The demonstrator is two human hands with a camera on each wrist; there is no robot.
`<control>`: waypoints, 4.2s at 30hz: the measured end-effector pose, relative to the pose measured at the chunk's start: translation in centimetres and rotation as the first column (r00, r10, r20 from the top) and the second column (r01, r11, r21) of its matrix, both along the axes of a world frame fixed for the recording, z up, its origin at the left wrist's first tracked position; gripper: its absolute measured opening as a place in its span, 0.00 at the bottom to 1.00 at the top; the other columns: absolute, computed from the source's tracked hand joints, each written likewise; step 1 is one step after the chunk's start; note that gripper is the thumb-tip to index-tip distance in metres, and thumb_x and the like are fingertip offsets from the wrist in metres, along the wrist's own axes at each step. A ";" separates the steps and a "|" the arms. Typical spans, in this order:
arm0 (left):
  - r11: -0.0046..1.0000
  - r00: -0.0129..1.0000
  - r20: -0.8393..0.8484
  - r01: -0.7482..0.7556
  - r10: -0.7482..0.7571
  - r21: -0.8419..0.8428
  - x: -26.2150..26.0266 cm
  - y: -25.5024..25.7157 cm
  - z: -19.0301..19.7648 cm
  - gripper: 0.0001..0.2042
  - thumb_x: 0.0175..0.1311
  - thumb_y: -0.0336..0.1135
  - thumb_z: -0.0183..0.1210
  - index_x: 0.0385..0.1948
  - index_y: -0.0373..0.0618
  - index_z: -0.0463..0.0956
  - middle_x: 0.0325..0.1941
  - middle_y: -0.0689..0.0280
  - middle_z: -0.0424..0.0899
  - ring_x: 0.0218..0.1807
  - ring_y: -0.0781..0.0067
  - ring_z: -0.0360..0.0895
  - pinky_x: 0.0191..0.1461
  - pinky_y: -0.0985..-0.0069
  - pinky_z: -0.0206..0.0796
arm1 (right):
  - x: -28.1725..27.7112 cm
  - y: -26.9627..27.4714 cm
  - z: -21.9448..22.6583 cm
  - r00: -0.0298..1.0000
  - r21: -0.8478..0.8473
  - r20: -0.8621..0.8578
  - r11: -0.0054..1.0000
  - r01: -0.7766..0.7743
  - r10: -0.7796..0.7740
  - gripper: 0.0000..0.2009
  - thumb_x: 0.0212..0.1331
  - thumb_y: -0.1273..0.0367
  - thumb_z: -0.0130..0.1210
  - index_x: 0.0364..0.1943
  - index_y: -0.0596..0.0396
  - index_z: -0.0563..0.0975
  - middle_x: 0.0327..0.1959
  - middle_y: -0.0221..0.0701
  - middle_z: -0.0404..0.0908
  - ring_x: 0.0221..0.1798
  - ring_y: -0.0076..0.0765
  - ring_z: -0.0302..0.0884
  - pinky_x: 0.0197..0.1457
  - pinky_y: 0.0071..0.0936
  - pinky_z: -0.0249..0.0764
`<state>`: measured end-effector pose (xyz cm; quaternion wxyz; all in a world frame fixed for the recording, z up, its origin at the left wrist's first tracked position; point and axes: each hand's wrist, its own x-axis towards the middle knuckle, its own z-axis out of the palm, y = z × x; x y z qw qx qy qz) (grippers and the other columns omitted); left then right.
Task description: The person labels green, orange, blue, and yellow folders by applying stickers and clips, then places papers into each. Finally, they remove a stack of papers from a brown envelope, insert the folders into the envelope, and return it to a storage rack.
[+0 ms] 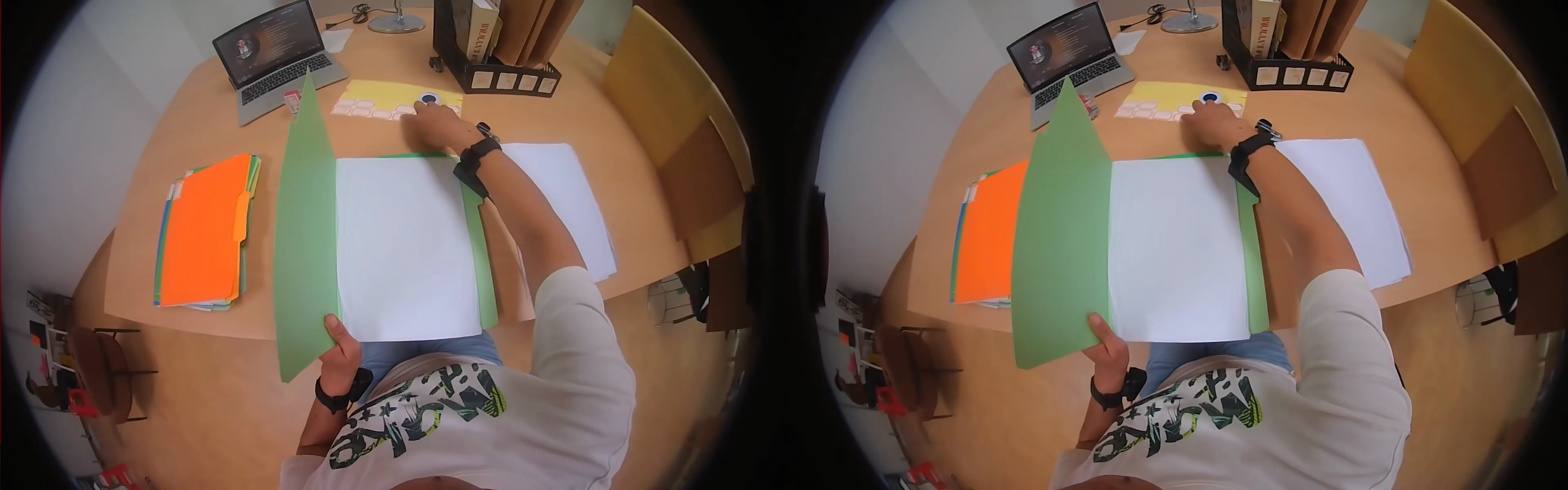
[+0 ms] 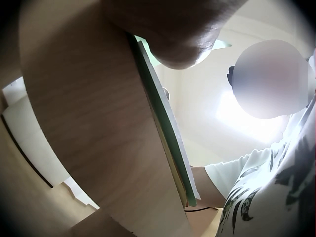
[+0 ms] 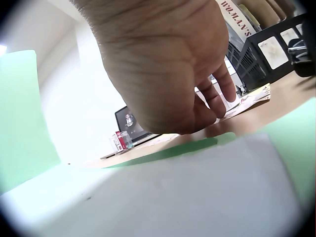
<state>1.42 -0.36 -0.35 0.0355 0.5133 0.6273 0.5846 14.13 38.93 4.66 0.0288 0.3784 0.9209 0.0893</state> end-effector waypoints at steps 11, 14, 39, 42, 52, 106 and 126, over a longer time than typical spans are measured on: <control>0.999 0.999 -0.037 -0.008 0.010 0.036 0.0 0.4 0.1 0.18 0.72 0.32 0.38 0.54 0.24 0.64 0.54 0.47 0.72 0.56 0.54 0.72 0.59 0.66 0.62 | 0.4 -0.5 2.4 0.973 -0.335 -0.229 0.939 -0.076 -0.002 0.22 0.61 0.75 0.40 0.59 0.42 0.72 0.47 0.41 0.74 0.53 0.43 0.72 0.55 0.35 0.70; 0.999 0.998 -0.056 0.005 -0.002 0.043 0.0 0.5 0.2 0.18 0.72 0.32 0.38 0.53 0.24 0.65 0.53 0.48 0.73 0.55 0.55 0.72 0.59 0.65 0.63 | 0.2 -4.0 4.7 0.929 -0.435 -0.361 0.867 -0.243 0.080 0.25 0.56 0.79 0.40 0.59 0.47 0.73 0.43 0.41 0.76 0.49 0.40 0.74 0.53 0.33 0.70; 0.957 0.724 -0.658 0.012 -0.208 -0.290 0.7 0.7 2.1 0.26 0.46 0.44 0.60 0.51 0.47 0.75 0.57 0.59 0.75 0.57 0.55 0.71 0.55 0.61 0.60 | -1.3 -10.0 2.7 0.879 -0.097 -0.242 0.891 -0.444 0.412 0.27 0.54 0.75 0.48 0.61 0.38 0.69 0.42 0.38 0.75 0.45 0.44 0.75 0.47 0.38 0.72; 0.957 0.724 -0.659 0.006 -0.204 -0.289 0.6 0.7 1.8 0.26 0.46 0.45 0.60 0.51 0.48 0.75 0.56 0.59 0.75 0.57 0.56 0.71 0.54 0.61 0.60 | -2.9 -10.3 1.4 0.884 -0.058 -0.117 0.885 -0.461 0.453 0.29 0.54 0.75 0.46 0.62 0.35 0.68 0.42 0.37 0.73 0.43 0.45 0.75 0.45 0.40 0.72; 0.962 0.736 -0.649 0.015 -0.194 -0.271 0.6 0.7 2.0 0.26 0.46 0.44 0.60 0.51 0.48 0.75 0.55 0.60 0.76 0.56 0.57 0.71 0.53 0.62 0.59 | -3.8 -10.9 -0.1 0.890 -0.031 -0.094 0.892 -0.451 0.446 0.27 0.55 0.70 0.49 0.62 0.33 0.68 0.48 0.40 0.73 0.46 0.47 0.77 0.46 0.41 0.74; 0.803 0.402 0.847 0.595 -0.347 0.047 2.2 -8.8 -0.4 0.17 0.68 0.42 0.53 0.47 0.38 0.70 0.41 0.62 0.77 0.40 0.77 0.76 0.41 0.79 0.69 | 16.4 -36.3 -1.5 0.284 -0.703 -0.586 0.303 -0.643 -0.759 0.18 0.64 0.67 0.54 0.53 0.62 0.68 0.36 0.33 0.77 0.31 0.23 0.75 0.32 0.19 0.72; 0.759 0.803 -0.147 -0.595 0.578 -0.265 -36.5 -4.3 1.6 0.28 0.57 0.41 0.61 0.55 0.34 0.65 0.41 0.50 0.81 0.43 0.51 0.80 0.47 0.63 0.73 | 13.7 -31.3 -0.5 0.095 -0.518 -0.841 0.742 -0.425 -0.532 0.13 0.63 0.69 0.54 0.49 0.62 0.74 0.27 0.28 0.76 0.28 0.17 0.69 0.31 0.14 0.65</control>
